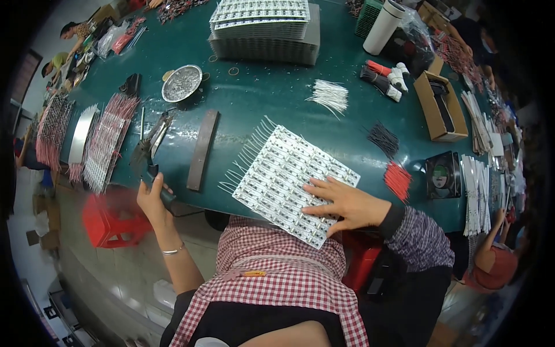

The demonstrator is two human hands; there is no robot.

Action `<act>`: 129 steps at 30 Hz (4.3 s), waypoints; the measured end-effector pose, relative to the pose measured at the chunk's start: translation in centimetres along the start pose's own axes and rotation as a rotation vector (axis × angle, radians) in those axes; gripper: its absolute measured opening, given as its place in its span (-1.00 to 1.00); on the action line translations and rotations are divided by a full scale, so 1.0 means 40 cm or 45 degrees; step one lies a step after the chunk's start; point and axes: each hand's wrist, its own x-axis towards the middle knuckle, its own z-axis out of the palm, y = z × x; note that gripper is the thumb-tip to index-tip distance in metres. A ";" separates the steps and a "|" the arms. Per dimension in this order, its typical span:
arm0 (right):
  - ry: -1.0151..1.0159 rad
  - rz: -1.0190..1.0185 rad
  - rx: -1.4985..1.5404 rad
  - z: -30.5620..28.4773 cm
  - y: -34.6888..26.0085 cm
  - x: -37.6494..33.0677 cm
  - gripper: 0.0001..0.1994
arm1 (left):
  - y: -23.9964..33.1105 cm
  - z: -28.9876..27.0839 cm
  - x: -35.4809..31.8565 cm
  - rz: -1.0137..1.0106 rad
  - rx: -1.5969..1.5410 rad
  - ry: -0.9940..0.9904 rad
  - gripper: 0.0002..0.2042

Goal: The person solders electrical wires onto LED strip components and circuit boards using a soldering iron.

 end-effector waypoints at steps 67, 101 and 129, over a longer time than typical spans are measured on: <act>0.721 0.323 0.014 0.118 -0.055 0.382 -0.30 | 0.350 0.222 -0.068 0.693 -0.356 -0.367 -0.41; 1.269 0.726 -0.513 -0.172 0.438 0.229 -0.83 | 0.122 0.278 -0.183 -0.112 -0.019 -0.348 -0.47; 0.434 0.296 -1.033 -0.140 0.212 0.327 -0.93 | 0.118 0.248 -0.205 -0.221 -0.046 -0.311 -0.47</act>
